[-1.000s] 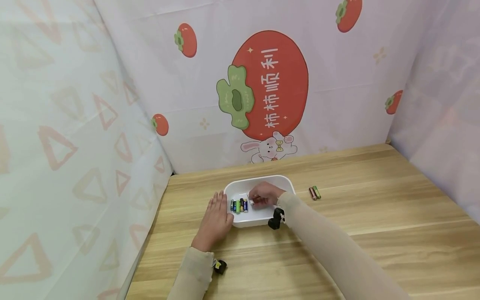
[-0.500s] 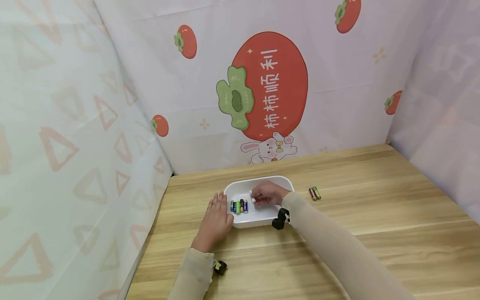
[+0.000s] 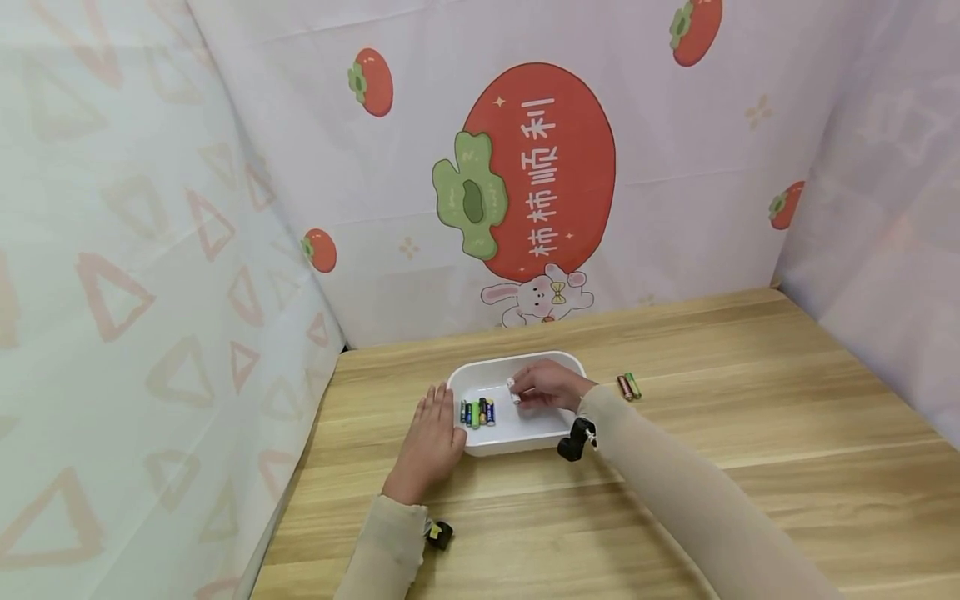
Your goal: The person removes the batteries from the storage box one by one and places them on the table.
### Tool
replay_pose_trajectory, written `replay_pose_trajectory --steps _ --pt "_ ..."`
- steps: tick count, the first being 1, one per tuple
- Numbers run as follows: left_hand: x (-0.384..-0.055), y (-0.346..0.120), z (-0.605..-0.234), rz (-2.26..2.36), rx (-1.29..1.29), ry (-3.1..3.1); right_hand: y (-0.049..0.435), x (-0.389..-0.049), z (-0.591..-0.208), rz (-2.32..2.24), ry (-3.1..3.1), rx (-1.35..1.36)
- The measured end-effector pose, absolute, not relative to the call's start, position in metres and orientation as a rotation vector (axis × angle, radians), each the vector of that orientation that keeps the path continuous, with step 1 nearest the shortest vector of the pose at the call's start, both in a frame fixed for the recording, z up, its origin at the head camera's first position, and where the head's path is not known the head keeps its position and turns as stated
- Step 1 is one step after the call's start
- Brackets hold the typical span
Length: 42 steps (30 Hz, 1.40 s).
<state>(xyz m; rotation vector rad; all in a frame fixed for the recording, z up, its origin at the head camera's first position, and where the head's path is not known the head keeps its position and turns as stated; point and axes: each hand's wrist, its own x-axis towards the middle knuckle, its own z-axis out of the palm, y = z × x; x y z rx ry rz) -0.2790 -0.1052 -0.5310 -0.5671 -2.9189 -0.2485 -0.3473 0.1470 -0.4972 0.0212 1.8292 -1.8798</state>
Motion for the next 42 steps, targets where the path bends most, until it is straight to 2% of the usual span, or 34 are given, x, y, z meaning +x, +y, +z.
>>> replay_pose_trajectory --steps 42 --pt "-0.273 -0.104 -0.523 -0.271 -0.558 -2.935 0.221 -0.332 -0.466 -1.883 1.917 0.015"
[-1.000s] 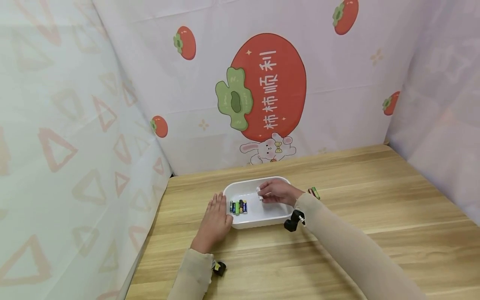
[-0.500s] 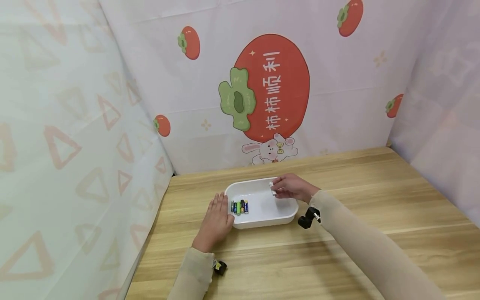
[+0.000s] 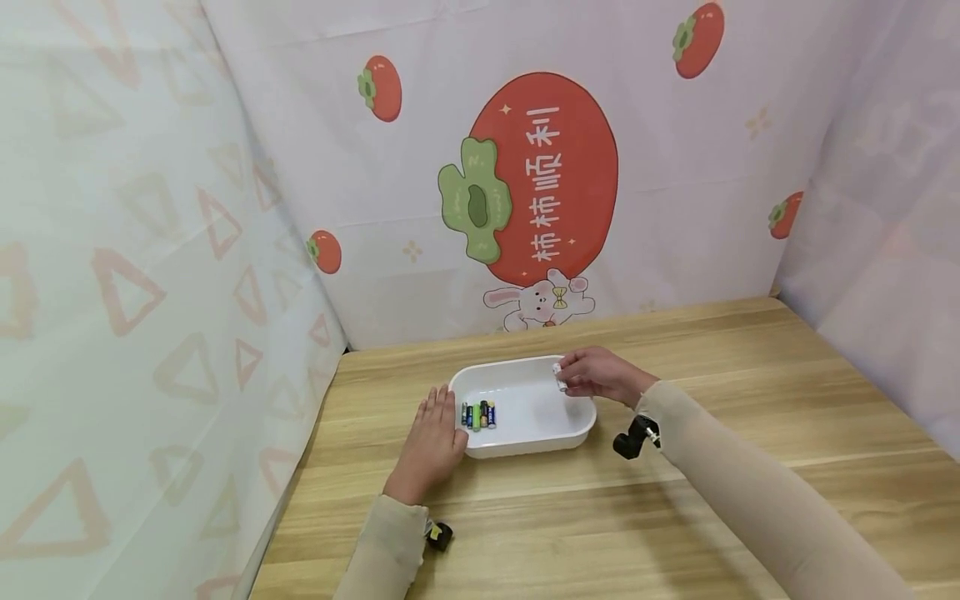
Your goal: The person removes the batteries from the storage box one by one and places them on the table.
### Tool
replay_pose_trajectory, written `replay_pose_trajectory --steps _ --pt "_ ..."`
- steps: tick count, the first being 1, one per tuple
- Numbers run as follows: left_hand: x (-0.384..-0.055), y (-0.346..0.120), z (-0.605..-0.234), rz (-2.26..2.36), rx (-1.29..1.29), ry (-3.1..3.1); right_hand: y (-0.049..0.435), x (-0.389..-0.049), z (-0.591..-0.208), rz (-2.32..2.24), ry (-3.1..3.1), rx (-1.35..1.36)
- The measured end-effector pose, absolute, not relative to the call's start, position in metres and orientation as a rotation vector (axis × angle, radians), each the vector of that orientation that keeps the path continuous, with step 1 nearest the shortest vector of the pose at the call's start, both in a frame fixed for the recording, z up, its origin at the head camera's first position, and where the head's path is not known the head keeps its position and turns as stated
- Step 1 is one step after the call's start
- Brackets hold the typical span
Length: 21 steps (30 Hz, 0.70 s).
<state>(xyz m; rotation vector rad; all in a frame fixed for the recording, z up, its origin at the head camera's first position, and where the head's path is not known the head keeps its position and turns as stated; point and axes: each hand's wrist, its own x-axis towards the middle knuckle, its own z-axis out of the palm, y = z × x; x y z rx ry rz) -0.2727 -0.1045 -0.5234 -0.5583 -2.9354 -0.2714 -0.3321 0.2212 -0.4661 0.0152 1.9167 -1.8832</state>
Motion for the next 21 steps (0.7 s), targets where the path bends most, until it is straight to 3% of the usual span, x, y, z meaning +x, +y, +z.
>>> replay_pose_trajectory --steps 21 --pt "-0.272 -0.104 -0.525 -0.281 -0.563 -2.927 0.258 -0.329 -0.473 -1.881 1.997 -0.005"
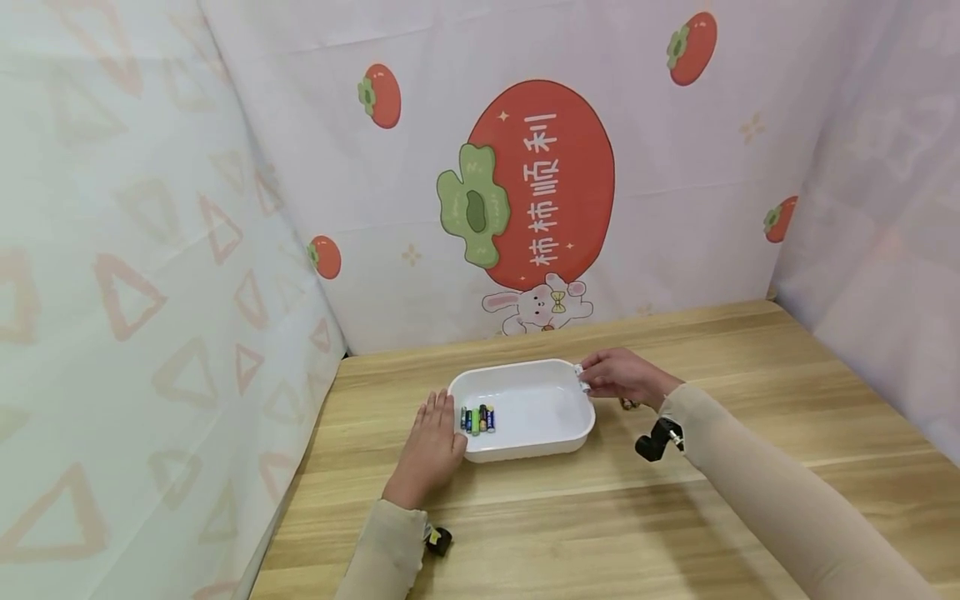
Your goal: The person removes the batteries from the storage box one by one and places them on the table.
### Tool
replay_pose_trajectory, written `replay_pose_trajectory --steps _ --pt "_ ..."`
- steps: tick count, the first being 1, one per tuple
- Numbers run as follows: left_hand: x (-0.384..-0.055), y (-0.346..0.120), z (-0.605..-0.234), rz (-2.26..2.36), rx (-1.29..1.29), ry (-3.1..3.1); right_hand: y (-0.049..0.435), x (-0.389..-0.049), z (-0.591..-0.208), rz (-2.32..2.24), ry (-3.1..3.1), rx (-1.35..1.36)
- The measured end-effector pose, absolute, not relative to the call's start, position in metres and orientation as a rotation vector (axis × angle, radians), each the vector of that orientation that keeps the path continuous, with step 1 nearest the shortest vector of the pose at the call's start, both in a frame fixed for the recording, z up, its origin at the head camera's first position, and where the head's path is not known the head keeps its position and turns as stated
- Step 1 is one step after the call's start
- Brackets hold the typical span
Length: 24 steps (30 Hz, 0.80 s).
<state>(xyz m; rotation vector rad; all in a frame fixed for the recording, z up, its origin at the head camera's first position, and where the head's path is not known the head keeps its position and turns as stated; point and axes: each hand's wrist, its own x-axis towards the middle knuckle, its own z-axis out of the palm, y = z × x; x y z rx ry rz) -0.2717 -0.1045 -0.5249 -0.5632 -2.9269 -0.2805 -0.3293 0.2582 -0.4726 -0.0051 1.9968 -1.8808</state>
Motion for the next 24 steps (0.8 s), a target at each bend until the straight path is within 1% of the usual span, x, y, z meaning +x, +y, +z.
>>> replay_pose_trajectory --steps 24 --pt "-0.272 -0.104 -0.529 -0.302 -0.549 -2.922 0.304 -0.325 -0.489 -1.845 2.051 -0.002"
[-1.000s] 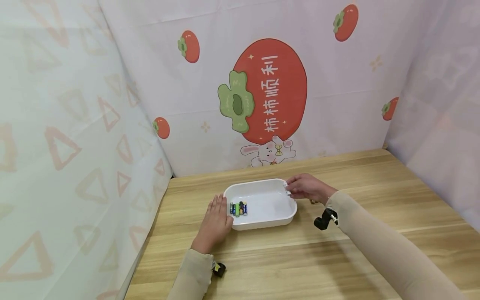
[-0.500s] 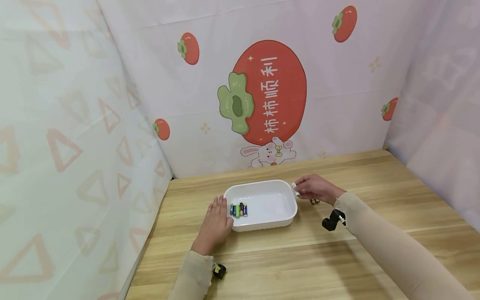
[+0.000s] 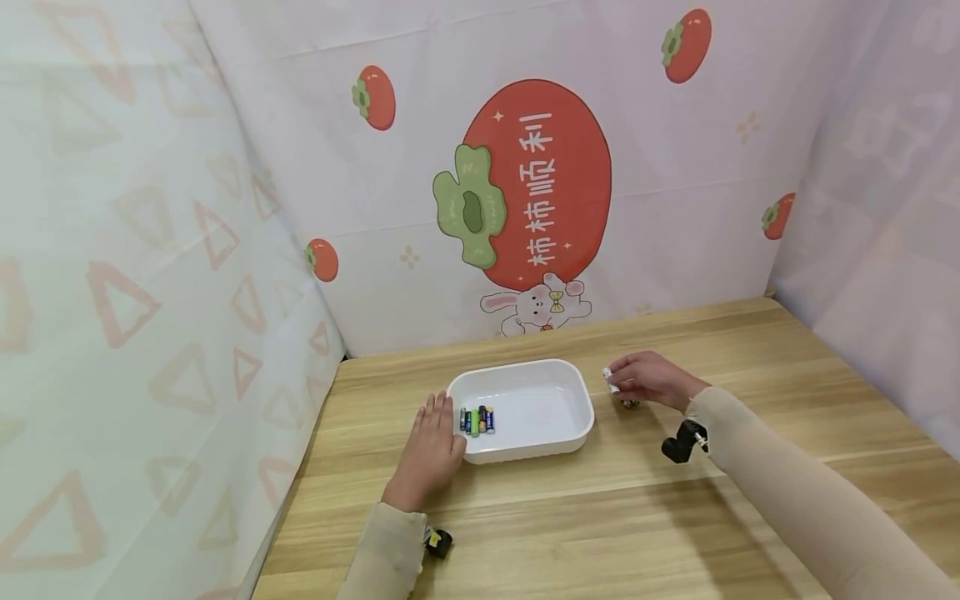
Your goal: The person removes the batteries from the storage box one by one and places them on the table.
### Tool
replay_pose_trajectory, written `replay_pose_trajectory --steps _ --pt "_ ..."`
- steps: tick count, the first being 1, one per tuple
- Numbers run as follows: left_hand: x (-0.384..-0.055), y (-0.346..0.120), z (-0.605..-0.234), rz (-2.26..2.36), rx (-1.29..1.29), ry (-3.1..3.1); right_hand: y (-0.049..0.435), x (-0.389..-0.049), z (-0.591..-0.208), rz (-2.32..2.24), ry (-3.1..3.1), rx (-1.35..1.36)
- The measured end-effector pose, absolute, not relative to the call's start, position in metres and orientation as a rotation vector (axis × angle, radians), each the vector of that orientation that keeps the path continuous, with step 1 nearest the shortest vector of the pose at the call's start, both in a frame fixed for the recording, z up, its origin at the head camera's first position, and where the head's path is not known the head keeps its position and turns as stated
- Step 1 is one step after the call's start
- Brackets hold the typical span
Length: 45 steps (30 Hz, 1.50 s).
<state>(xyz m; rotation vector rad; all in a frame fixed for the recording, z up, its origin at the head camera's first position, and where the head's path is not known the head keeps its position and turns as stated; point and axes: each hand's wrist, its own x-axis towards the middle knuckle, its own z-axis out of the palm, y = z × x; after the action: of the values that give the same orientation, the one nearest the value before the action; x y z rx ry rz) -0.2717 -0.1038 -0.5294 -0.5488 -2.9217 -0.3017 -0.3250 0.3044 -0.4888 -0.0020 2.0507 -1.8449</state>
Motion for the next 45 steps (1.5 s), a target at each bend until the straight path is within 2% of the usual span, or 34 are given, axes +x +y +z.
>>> replay_pose_trajectory --steps 32,45 --pt "-0.27 -0.103 -0.53 -0.332 -0.547 -2.928 0.346 -0.328 -0.521 -1.857 2.11 0.097" --pt "-0.272 -0.103 -0.53 -0.323 -0.557 -2.917 0.347 -0.326 -0.519 -1.764 2.214 0.135"
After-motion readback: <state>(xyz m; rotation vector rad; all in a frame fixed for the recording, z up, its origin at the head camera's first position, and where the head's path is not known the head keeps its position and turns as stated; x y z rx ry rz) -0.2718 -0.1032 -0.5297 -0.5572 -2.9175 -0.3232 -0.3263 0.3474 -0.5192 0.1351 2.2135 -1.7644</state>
